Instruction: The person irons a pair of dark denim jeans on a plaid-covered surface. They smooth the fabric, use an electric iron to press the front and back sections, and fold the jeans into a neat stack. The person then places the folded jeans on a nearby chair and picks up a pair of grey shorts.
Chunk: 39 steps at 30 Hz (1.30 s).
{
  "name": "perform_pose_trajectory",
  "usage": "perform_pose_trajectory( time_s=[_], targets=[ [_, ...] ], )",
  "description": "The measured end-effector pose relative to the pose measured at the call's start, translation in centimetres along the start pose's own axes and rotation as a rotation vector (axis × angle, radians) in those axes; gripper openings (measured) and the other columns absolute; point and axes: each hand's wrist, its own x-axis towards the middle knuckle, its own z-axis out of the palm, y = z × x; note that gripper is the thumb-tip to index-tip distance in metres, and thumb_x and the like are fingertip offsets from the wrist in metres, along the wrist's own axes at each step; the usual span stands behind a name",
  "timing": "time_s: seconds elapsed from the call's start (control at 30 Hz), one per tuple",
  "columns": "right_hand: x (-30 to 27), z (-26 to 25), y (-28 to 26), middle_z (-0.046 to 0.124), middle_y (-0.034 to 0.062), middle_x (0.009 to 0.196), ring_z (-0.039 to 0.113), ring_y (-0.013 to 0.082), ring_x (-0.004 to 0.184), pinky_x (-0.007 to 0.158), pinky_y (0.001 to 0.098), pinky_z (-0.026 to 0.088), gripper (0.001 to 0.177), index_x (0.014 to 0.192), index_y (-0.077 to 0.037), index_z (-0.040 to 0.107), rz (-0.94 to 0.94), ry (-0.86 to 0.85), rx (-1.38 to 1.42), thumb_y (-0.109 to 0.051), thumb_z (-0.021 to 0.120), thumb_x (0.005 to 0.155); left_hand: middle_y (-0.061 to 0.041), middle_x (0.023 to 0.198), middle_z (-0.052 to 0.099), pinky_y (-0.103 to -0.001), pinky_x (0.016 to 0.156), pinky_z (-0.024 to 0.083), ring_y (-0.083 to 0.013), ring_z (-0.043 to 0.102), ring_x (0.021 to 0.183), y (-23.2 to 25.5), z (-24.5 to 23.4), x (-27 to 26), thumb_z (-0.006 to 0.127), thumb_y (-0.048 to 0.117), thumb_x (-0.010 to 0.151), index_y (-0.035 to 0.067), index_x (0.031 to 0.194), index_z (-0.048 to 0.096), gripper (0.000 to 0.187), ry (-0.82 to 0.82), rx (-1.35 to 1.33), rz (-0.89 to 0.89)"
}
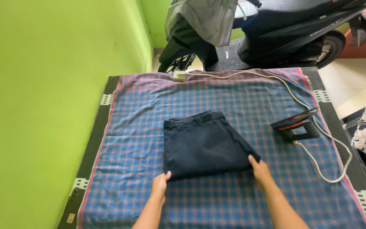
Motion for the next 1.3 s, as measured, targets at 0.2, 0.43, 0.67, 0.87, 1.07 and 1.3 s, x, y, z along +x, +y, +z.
perform_pose_trajectory(
  time_s=[0.2, 0.43, 0.67, 0.87, 1.07, 1.3],
  targets=[
    [1.6, -2.7, -0.2, 0.069, 0.0131, 0.098, 0.065, 0.026, 0.084, 0.074, 0.0426, 0.056, 0.055, 0.117, -0.006, 0.066, 0.136, -0.12, 0.034, -0.039, 0.079, 0.075, -0.044, 0.124, 0.04, -0.06, 0.096, 0.042, -0.0564, 0.039, 0.118, -2.1, -1.7, 3.4, 0.076, 0.036, 0.103, -0.022, 0.112, 0.046, 0.067, -0.171, 0.309, 0.172],
    [2.5, 0.1, -8.4, 0.074, 0.0212, 0.118, 0.071, 0.0284, 0.102, 0.087, 0.0386, 0.054, 0.077, 0.125, 0.005, 0.071, 0.165, -0.144, -0.535, -0.056, 0.084, 0.079, -0.006, 0.107, 0.075, -0.031, 0.089, 0.051, -0.0157, 0.069, 0.099, 6.9, 1.7, 0.2, 0.07, 0.036, 0.094, 0.003, 0.114, 0.069, 0.039, -0.121, 0.093, 0.175],
    [1.3, 1.7, -13.1, 0.08, 0.0166, 0.103, 0.075, 0.025, 0.09, 0.082, 0.0389, 0.059, 0.059, 0.116, 0.002, 0.076, -0.087, -0.315, -0.318, -0.041, 0.083, 0.077, -0.014, 0.085, 0.065, -0.032, 0.074, 0.049, -0.0166, 0.054, 0.08, 9.7, 4.1, -2.1, 0.065, 0.03, 0.105, -0.002, 0.099, 0.066, 0.032, 0.228, 0.112, 0.664],
    [1.1, 1.8, -11.3, 0.08, 0.0125, 0.096, 0.074, 0.022, 0.086, 0.078, 0.0371, 0.057, 0.046, 0.115, -0.003, 0.075, -0.397, -0.225, -0.396, -0.038, 0.076, 0.085, -0.026, 0.087, 0.067, -0.046, 0.07, 0.05, -0.0425, 0.061, 0.082, 8.8, 4.0, -1.4, 0.059, 0.035, 0.105, 0.0, 0.102, 0.066, 0.035, 0.381, 0.405, 0.658],
    [1.8, 3.4, -10.6, 0.076, 0.0202, 0.094, 0.071, 0.0401, 0.088, 0.075, 0.0481, 0.055, 0.05, 0.103, -0.007, 0.075, -0.373, -0.005, -0.913, -0.055, 0.067, 0.091, -0.024, 0.084, 0.07, -0.057, 0.065, 0.048, -0.0492, 0.064, 0.08, 7.8, 5.4, -0.1, 0.051, 0.042, 0.104, 0.009, 0.098, 0.064, 0.036, 0.496, 0.607, 0.503],
    [-0.3, 5.4, -13.6, 0.076, 0.0161, 0.105, 0.071, 0.0368, 0.101, 0.085, 0.048, 0.054, 0.048, 0.108, -0.011, 0.073, -0.236, 0.031, -1.102, -0.056, 0.063, 0.097, -0.02, 0.078, 0.071, -0.057, 0.062, 0.048, -0.046, 0.067, 0.075, 7.3, 5.8, -0.1, 0.044, 0.046, 0.106, 0.011, 0.092, 0.057, 0.041, 0.503, 0.649, 0.363]
  ],
)
